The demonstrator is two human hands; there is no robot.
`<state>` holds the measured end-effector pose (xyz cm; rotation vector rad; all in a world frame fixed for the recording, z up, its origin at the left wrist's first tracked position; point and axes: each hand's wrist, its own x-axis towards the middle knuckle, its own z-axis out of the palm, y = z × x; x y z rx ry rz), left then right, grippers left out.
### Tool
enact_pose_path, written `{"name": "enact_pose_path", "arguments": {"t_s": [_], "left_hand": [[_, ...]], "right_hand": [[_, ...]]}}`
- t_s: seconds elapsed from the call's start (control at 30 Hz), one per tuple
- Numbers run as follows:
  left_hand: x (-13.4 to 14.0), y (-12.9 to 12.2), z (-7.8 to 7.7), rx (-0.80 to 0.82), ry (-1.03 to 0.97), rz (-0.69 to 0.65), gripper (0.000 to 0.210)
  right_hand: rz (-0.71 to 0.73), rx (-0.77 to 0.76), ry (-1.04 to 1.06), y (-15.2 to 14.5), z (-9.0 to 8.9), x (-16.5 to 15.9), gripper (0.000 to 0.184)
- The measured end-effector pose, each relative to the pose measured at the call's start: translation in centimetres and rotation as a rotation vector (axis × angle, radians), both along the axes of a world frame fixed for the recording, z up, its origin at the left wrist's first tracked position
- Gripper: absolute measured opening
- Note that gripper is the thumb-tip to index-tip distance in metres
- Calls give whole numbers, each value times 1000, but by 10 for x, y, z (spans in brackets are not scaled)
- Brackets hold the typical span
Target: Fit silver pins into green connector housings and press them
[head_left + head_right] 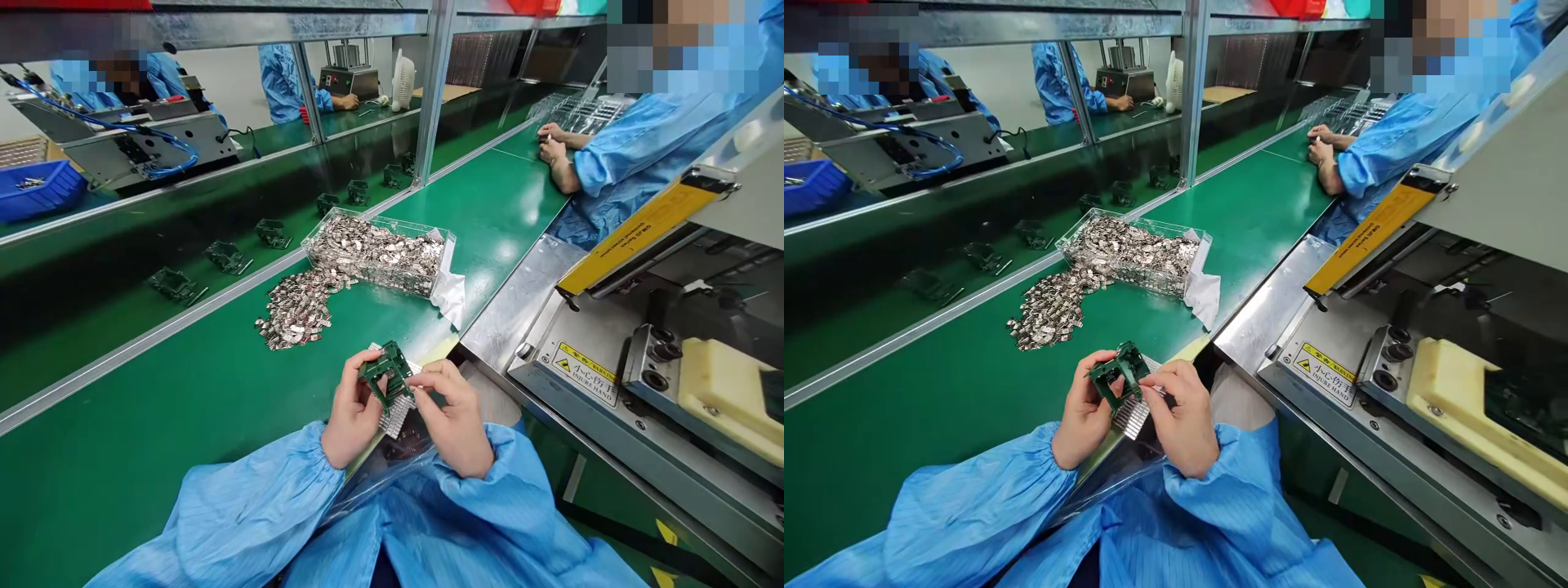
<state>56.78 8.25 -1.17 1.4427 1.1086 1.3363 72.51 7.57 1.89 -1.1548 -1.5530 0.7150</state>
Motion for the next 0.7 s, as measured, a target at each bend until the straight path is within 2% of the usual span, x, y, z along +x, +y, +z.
{"name": "enact_pose_path", "arguments": {"t_s": [0.13,0.3,0.57,0.7], "left_hand": [[-1,-4,-3,20,50,-36,33],[-2,-7,-8,37,86,-48,38],[0,-8,-3,151,164,-67,33],[-1,-7,0,67,128,-78,32]], "right_hand": [[-71,80,-104,2,-5,-13,11],[-90,71,-164,0,-3,-15,11],[-120,-99,94,3,-19,-19,17],[-48,-130,171,2,-20,-9,13]]}}
